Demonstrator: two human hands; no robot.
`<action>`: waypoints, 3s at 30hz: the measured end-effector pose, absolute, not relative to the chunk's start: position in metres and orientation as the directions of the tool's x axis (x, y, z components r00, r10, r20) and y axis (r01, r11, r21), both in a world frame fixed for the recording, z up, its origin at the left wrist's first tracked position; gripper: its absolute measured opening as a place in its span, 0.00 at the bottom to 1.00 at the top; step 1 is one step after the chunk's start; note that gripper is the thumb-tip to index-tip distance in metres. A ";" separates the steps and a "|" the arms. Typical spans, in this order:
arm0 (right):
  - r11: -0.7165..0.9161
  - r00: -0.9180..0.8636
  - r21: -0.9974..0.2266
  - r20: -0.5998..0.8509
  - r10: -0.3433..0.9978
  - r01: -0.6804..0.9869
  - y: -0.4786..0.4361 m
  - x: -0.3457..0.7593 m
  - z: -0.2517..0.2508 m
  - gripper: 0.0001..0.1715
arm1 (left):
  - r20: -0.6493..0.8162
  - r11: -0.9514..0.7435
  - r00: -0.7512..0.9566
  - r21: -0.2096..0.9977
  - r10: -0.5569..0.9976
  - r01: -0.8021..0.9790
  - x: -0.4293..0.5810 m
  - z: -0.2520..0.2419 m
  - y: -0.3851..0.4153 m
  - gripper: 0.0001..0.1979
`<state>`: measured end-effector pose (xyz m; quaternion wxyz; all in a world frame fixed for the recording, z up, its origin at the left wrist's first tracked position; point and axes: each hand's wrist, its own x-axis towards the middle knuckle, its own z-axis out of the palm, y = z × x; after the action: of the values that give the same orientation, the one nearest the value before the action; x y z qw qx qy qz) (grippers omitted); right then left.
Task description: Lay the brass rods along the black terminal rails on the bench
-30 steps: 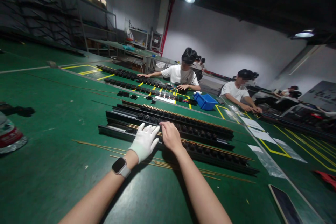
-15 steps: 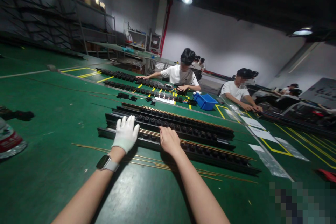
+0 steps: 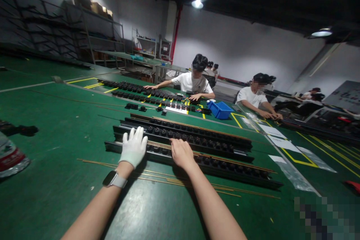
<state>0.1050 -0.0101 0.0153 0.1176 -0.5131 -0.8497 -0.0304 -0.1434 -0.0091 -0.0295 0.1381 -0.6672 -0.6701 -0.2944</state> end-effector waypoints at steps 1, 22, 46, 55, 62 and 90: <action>0.470 -0.444 -0.071 0.229 0.866 0.880 -0.010 0.105 0.016 0.25 | 0.591 -0.063 -0.070 0.202 0.804 0.977 -0.142 -0.025 -0.010 0.30; 0.471 -0.390 -0.159 0.370 0.843 0.867 -0.028 0.088 0.016 0.30 | 0.540 -0.320 0.188 0.162 0.820 0.933 -0.097 -0.016 -0.026 0.22; 0.465 -0.408 -0.083 0.362 0.838 0.881 -0.050 0.105 0.005 0.38 | 0.538 -0.320 0.199 0.141 0.819 0.937 -0.096 -0.014 -0.028 0.23; 0.467 -0.410 -0.087 0.355 0.840 0.880 -0.051 0.115 -0.002 0.39 | 0.540 -0.325 0.192 0.162 0.819 0.932 -0.095 -0.013 -0.028 0.23; 0.439 -0.377 -0.103 0.362 0.852 0.893 -0.051 0.127 -0.007 0.40 | 0.535 -0.322 0.194 0.156 0.822 0.934 -0.095 -0.014 -0.027 0.23; 0.403 -0.348 -0.097 0.349 0.870 0.910 -0.056 0.147 -0.002 0.38 | 0.527 -0.316 0.199 0.141 0.826 0.938 -0.095 -0.018 -0.024 0.24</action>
<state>0.1467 -0.0559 -0.0018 0.1753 -0.5432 -0.8191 -0.0569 -0.0949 -0.0242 -0.0179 0.1062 -0.7669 -0.5753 -0.2640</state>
